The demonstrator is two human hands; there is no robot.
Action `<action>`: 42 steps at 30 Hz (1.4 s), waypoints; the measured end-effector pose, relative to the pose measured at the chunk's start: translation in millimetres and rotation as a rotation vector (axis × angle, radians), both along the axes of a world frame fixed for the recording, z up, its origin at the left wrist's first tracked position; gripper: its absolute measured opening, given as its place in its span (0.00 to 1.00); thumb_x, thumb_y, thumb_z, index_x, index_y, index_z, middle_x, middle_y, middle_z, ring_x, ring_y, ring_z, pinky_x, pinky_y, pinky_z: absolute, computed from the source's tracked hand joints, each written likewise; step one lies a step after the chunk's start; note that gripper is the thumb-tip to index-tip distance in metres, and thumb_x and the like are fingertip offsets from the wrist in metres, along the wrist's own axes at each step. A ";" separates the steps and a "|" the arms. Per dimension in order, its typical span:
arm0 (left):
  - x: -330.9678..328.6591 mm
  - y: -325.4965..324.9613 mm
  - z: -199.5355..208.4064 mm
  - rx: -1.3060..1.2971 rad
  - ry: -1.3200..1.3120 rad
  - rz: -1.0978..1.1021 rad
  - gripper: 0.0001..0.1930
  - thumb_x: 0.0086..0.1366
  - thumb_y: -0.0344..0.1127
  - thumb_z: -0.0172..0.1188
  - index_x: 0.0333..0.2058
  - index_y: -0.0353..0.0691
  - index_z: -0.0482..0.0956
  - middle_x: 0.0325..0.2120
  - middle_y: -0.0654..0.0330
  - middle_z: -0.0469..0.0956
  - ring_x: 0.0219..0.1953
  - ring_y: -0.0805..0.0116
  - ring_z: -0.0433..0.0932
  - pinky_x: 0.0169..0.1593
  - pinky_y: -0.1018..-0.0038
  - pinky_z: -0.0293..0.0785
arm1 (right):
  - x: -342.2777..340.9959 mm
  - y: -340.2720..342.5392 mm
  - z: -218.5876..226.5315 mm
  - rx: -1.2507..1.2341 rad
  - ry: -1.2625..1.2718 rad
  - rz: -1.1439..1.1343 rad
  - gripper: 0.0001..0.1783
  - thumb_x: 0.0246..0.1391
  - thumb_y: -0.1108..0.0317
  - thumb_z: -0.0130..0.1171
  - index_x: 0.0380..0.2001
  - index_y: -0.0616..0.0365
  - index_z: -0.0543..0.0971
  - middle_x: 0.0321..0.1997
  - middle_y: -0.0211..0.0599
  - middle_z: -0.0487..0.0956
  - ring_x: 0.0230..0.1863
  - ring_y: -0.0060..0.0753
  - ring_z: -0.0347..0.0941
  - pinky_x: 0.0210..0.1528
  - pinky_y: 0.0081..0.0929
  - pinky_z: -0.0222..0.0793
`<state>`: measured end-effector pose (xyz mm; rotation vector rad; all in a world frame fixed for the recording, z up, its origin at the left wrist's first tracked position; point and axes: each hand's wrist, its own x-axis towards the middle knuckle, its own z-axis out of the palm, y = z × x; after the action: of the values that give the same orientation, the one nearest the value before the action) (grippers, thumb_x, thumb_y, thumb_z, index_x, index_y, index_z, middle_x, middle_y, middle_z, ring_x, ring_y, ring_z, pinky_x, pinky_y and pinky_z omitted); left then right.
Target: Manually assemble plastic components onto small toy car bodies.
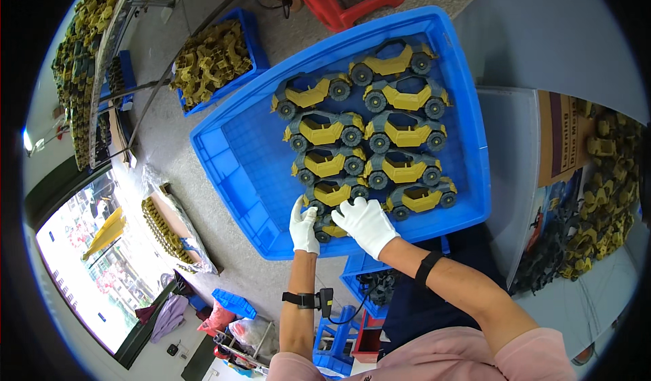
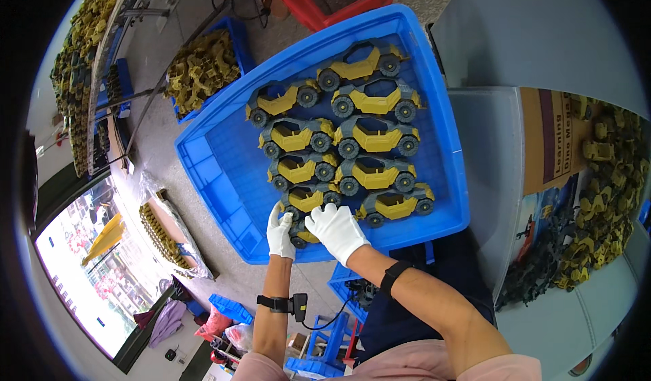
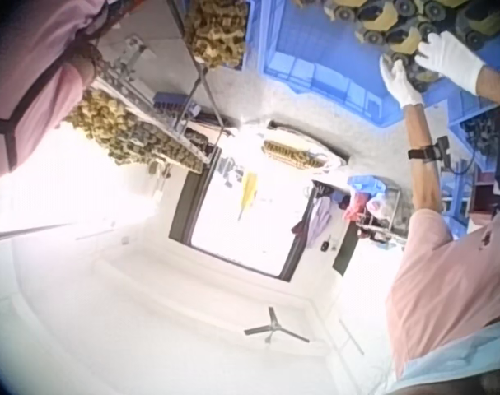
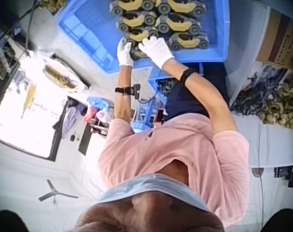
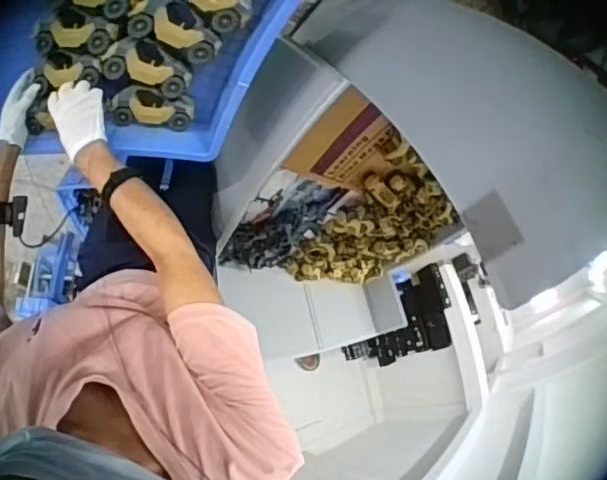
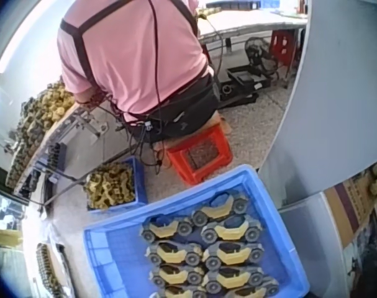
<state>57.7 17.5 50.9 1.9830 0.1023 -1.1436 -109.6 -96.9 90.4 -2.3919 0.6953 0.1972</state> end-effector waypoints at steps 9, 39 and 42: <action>-1.0 -1.6 16.4 -0.115 0.130 -0.045 0.35 0.60 0.20 0.59 0.65 0.35 0.55 0.37 0.59 0.78 0.37 0.74 0.76 0.44 0.80 0.74 | 0.2 -2.9 3.8 0.003 0.012 0.003 0.09 0.49 0.68 0.56 0.36 0.47 0.76 0.35 0.28 0.74 0.37 0.31 0.74 0.30 0.30 0.68; -14.5 -17.0 35.0 -0.170 0.135 -0.347 0.43 0.54 0.15 0.60 0.66 0.39 0.48 0.55 0.55 0.68 0.55 0.64 0.70 0.58 0.69 0.68 | -0.9 2.8 2.8 -0.073 0.108 -0.078 0.08 0.50 0.67 0.55 0.36 0.49 0.75 0.31 0.28 0.73 0.35 0.30 0.72 0.29 0.29 0.65; -16.6 -14.8 33.2 -0.139 0.063 -0.365 0.45 0.54 0.14 0.60 0.67 0.39 0.47 0.55 0.53 0.67 0.55 0.63 0.70 0.58 0.69 0.69 | 2.5 5.7 -1.3 -0.002 0.127 -0.062 0.13 0.50 0.67 0.55 0.41 0.49 0.74 0.34 0.29 0.71 0.35 0.31 0.71 0.30 0.31 0.65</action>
<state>41.1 2.7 84.1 1.8876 -0.3110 -1.4029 -107.1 -91.2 89.1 -2.3716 0.8268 0.3252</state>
